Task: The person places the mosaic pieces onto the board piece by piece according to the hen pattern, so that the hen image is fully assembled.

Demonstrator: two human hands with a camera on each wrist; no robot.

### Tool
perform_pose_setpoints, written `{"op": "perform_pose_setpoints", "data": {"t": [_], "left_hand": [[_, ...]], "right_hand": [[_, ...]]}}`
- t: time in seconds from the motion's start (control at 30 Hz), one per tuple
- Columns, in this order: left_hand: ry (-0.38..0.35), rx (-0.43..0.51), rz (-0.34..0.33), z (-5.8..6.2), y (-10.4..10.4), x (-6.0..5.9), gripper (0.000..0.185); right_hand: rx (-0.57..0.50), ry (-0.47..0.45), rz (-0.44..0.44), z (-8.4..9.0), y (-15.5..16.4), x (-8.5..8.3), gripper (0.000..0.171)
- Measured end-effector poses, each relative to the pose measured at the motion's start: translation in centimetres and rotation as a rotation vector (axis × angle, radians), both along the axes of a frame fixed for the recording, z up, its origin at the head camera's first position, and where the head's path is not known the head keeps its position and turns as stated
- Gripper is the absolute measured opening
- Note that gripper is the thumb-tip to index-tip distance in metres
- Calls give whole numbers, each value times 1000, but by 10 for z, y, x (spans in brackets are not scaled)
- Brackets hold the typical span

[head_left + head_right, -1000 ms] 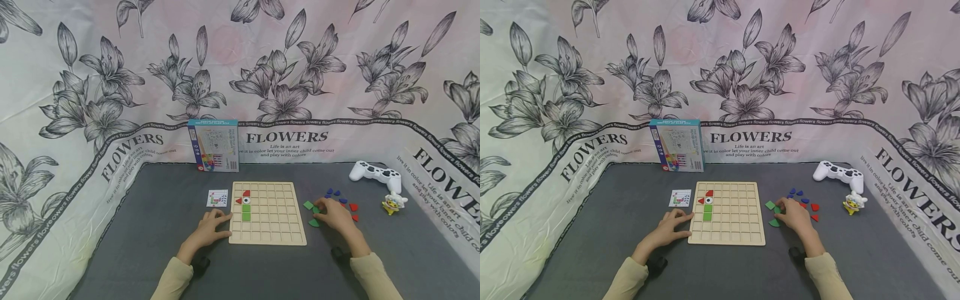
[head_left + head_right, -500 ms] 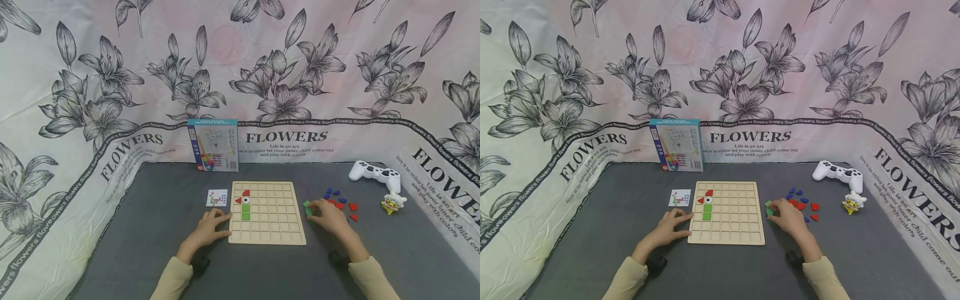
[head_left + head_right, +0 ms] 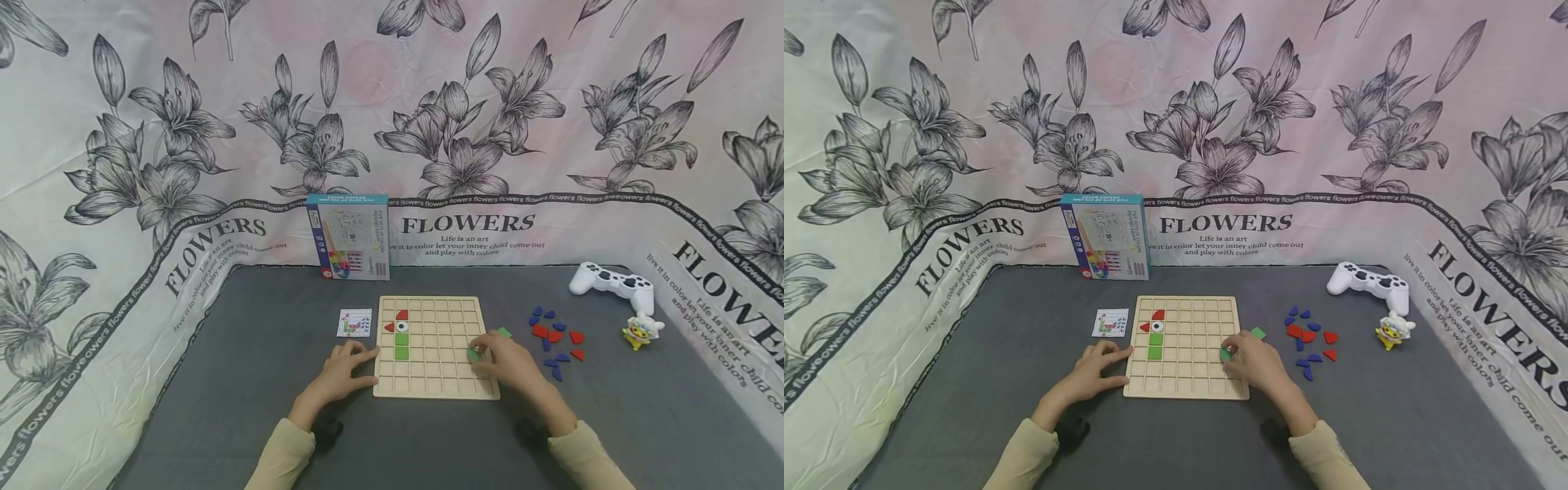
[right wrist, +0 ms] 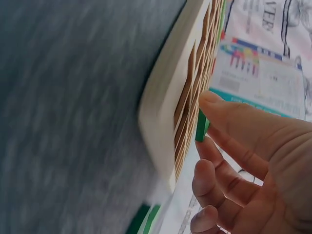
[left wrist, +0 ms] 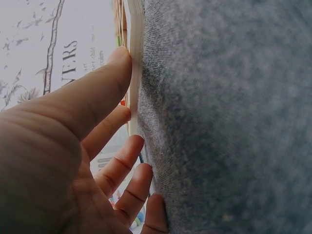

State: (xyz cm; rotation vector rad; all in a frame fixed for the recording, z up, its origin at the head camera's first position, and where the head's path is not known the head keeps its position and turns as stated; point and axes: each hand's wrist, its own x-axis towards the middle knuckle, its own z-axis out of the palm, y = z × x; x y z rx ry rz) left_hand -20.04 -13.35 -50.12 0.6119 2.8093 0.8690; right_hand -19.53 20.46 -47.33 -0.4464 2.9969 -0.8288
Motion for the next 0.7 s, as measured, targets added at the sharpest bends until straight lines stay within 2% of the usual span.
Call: {"op": "perform_pose_setpoints", "data": {"t": [0.13, 0.27, 0.37, 0.5, 0.7], "left_hand": [[-1, 1, 0, 0, 0, -1, 60], [3, 2, 3, 0, 0, -1, 60], [3, -2, 6, 0, 0, -1, 60], [-1, -1, 6, -1, 0, -1, 60], [-1, 6, 0, -1, -1, -1, 61]], "right_hand": [[-41, 26, 39, 0, -15, 3, 29], [-16, 111, 115, -5, -30, 3, 30], [24, 134, 154, -9, -41, 2, 30], [63, 129, 177, -10, -56, 1, 30], [69, 150, 229, -5, -77, 1, 28]]}}
